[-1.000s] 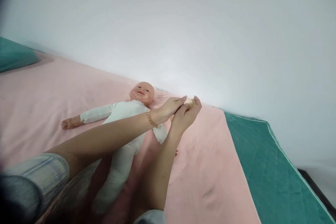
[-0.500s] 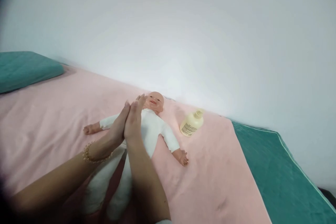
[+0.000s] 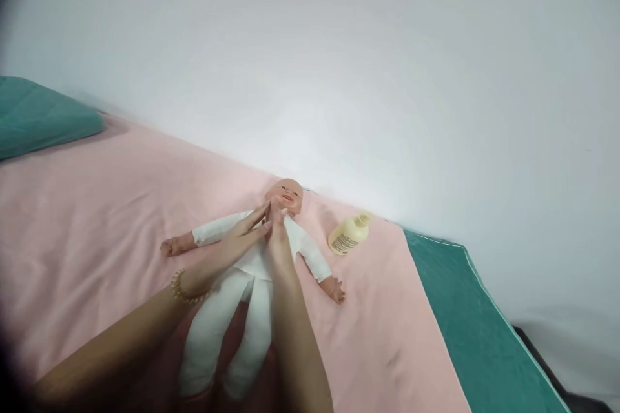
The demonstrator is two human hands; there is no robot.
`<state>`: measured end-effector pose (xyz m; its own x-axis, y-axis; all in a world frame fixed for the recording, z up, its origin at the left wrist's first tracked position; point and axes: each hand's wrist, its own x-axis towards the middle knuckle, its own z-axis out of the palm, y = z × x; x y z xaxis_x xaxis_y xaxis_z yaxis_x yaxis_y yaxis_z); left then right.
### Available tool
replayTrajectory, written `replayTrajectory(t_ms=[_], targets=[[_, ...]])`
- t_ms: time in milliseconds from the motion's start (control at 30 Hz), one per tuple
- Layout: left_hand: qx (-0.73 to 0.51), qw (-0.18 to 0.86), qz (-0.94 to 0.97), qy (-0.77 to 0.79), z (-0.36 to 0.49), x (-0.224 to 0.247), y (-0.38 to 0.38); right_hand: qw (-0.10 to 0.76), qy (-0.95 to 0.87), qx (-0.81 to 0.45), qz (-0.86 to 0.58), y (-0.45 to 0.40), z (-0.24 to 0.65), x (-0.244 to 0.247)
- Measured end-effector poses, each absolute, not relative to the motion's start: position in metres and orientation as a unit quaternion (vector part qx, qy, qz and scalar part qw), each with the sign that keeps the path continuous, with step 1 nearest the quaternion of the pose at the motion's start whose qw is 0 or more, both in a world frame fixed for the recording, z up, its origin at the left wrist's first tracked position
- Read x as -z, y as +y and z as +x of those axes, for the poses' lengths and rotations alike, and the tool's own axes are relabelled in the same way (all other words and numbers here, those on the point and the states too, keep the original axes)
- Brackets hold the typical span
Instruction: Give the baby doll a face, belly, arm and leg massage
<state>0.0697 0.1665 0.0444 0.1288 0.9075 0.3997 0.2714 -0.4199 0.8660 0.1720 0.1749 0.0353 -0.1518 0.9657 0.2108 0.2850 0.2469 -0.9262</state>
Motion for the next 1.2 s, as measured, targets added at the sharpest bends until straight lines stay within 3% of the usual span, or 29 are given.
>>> replayTrajectory(t_ms=[67,167,433,500,700,900,1200], targets=[[-0.512,0.409,0.632,0.414,0.047,-0.046,0.171,0.485,-0.581,-0.468,-0.456,0.169,0.190,-0.042],[-0.558,0.475,0.523,0.437,0.026,-0.044,0.182,0.483,-0.583,-0.434,-0.488,0.159,0.209,-0.050],[-0.572,0.527,0.459,0.430,0.027,-0.029,0.192,0.228,-0.801,-0.374,-0.409,0.147,0.203,-0.052],[-0.567,0.527,0.463,0.432,0.030,-0.027,0.191,0.201,-0.810,-0.336,-0.436,0.151,0.203,-0.045],[-0.418,0.432,0.658,0.454,0.031,-0.029,0.189,0.212,-0.774,-0.309,-0.510,0.165,0.226,-0.026],[-0.293,0.422,0.807,0.290,0.041,-0.037,0.175,0.253,-0.755,-0.344,-0.498,0.168,0.253,-0.023],[-0.231,0.339,0.877,0.250,0.051,-0.028,0.171,0.290,-0.742,-0.368,-0.479,0.168,0.259,-0.024]])
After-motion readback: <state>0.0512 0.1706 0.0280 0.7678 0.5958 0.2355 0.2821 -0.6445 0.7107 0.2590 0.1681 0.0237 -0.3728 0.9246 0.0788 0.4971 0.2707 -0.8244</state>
